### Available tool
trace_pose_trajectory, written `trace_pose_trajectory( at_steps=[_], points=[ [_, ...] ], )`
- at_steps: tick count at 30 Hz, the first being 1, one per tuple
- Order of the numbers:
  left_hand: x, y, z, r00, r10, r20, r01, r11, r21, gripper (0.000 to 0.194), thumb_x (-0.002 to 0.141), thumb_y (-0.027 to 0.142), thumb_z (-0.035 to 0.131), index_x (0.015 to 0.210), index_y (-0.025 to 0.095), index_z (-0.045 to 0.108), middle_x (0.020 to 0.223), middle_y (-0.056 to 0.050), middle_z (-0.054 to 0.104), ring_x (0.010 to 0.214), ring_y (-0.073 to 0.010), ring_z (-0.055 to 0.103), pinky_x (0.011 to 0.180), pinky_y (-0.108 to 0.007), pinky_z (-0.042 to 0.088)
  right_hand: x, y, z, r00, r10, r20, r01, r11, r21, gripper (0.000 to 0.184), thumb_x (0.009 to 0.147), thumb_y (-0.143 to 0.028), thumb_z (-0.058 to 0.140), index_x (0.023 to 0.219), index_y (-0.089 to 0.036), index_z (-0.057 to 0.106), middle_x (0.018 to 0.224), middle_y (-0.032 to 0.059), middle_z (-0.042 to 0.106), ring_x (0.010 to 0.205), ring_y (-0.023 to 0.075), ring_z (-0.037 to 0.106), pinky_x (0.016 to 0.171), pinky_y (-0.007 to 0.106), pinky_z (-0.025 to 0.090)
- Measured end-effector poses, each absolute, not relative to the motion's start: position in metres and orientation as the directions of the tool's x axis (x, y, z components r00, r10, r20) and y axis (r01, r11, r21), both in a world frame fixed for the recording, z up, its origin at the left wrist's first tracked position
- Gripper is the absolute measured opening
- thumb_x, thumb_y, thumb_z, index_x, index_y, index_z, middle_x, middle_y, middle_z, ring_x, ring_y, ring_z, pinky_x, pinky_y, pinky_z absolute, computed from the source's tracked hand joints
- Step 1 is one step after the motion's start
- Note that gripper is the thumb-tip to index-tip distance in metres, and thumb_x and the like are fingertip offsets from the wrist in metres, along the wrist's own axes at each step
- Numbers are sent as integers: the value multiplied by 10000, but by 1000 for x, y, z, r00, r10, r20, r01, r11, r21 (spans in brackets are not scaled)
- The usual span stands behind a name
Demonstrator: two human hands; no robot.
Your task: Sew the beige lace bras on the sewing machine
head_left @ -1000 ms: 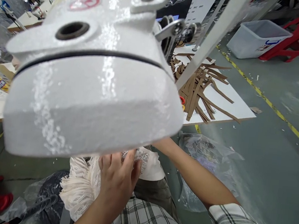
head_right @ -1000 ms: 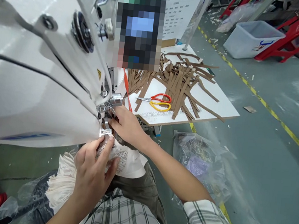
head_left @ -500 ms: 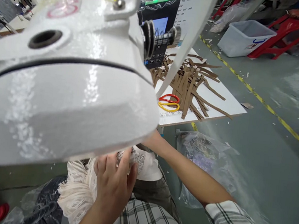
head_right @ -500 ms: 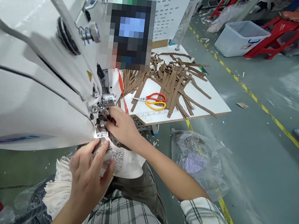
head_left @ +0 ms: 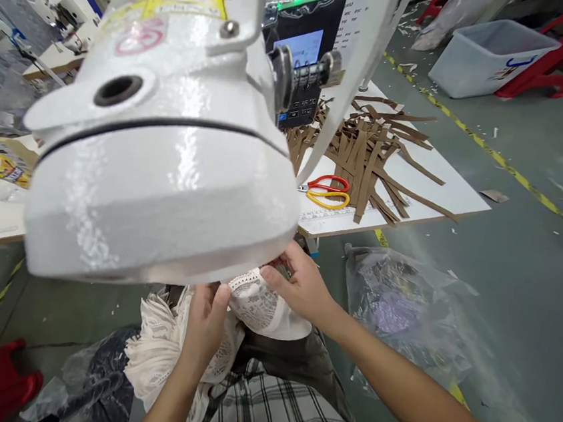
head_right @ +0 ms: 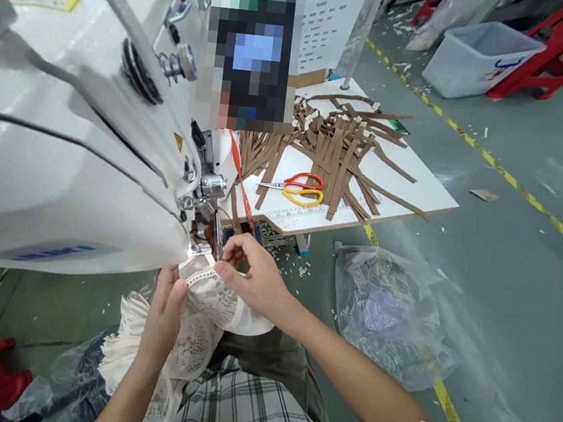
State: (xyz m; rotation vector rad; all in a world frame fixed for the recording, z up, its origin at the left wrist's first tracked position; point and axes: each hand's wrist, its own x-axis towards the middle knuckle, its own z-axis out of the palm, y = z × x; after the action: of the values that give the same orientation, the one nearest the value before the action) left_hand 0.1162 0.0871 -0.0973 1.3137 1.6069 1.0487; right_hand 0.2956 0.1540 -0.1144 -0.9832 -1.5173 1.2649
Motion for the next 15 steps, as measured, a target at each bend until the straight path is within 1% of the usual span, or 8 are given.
trace_pose_trajectory(
  at_steps=[2,4,6,8,11,12,15],
  points=[
    [116,90,-98,-157,979,-133,286,174,942,416,951,519,468,1195,192,547,1174,-112,645,1113,-260,617,947,-395,498,297,148,-113,-294,948,125,66,151,-986,253,875,-439,638,942,-213,545,880,23,597,790,147,587,617,228,463],
    [116,91,-99,-190,968,-163,250,208,946,416,921,538,513,1141,189,565,1123,-106,668,1074,-270,634,902,-388,513,298,145,-111,-311,947,79,108,117,-987,261,870,-454,641,926,-220,542,875,26,584,791,150,577,510,203,393],
    [115,90,-100,-215,959,-183,199,227,954,419,890,541,559,1117,188,566,1084,-104,683,1049,-279,649,852,-375,524,298,142,-111,-317,947,55,129,100,-986,267,873,-471,631,927,-225,542,869,25,576,792,152,572,468,199,346],
    [114,89,-100,-228,955,-192,174,234,957,415,871,534,590,1095,186,564,1068,-108,692,1050,-286,656,827,-363,527,297,141,-112,-312,947,78,135,126,-983,272,873,-479,628,924,-226,543,847,13,570,780,146,566,520,209,382],
    [111,87,-98,-235,953,-190,204,240,949,399,867,525,603,1069,181,580,1073,-114,699,1054,-286,657,808,-348,523,296,140,-113,-294,946,136,128,180,-975,270,874,-476,627,924,-223,544,833,-2,569,767,136,561,646,239,438],
    [110,87,-98,-235,953,-191,217,243,945,398,869,523,602,1069,180,589,1078,-116,702,1047,-284,659,795,-341,523,295,140,-113,-293,946,140,125,183,-975,270,874,-474,628,930,-223,545,831,-4,570,762,135,560,652,242,438],
    [108,86,-96,-233,953,-194,239,249,938,398,871,520,602,1076,179,614,1079,-111,710,1005,-271,668,748,-318,518,294,140,-112,-293,948,121,120,162,-979,271,866,-469,631,940,-223,547,824,-2,568,754,138,555,586,231,410]
  ],
)
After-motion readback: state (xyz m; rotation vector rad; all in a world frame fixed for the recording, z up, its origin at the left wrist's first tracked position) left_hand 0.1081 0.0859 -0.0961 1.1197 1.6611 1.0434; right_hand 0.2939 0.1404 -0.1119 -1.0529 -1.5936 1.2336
